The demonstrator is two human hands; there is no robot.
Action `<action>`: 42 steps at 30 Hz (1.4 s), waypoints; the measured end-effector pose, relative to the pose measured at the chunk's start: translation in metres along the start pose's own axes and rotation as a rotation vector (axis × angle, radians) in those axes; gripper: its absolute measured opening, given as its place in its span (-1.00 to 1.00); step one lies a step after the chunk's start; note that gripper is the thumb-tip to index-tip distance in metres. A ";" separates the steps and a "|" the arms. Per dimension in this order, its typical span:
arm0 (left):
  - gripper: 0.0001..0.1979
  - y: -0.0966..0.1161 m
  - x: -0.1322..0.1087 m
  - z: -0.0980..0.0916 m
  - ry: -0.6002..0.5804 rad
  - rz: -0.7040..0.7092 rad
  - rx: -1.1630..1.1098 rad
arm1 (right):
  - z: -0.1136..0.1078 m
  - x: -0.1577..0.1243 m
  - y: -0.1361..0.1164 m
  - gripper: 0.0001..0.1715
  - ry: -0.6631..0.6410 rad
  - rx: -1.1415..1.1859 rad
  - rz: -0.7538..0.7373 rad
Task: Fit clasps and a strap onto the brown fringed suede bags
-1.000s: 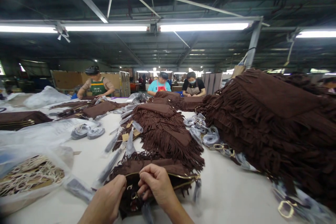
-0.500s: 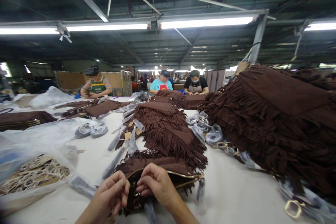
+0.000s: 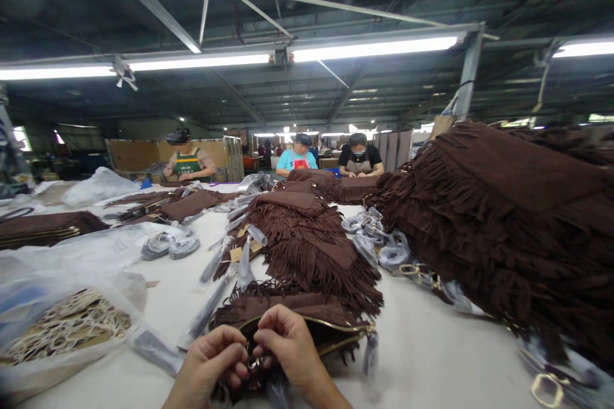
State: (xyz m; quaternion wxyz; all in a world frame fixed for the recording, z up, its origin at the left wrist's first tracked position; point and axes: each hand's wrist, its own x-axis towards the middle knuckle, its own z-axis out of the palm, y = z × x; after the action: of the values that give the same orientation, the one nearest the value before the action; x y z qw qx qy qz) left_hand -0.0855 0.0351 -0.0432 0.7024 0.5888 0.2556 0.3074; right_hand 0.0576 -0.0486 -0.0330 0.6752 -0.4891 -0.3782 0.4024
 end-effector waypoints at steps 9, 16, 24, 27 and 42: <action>-0.67 -0.002 -0.005 0.010 0.017 0.117 0.050 | 0.006 -0.001 0.007 -0.55 0.002 0.015 -0.089; -0.66 -0.003 -0.004 0.009 -0.005 0.127 0.072 | 0.009 -0.003 0.007 -0.65 0.023 -0.031 -0.132; -0.70 -0.008 -0.001 0.007 -0.009 0.164 0.071 | 0.012 -0.001 0.008 -0.64 0.067 -0.017 -0.123; -0.71 -0.010 0.000 0.006 0.000 0.165 0.065 | 0.012 0.000 0.010 -0.59 0.069 0.007 -0.091; -0.71 -0.015 0.002 0.007 0.038 0.182 0.069 | 0.014 0.000 0.011 -0.61 0.085 0.017 -0.131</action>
State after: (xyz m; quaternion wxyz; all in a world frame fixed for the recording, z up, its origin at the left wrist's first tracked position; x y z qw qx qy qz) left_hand -0.0773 0.0300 -0.0564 0.6458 0.6277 0.2249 0.3720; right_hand 0.0431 -0.0418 -0.0406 0.7196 -0.4741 -0.3770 0.3395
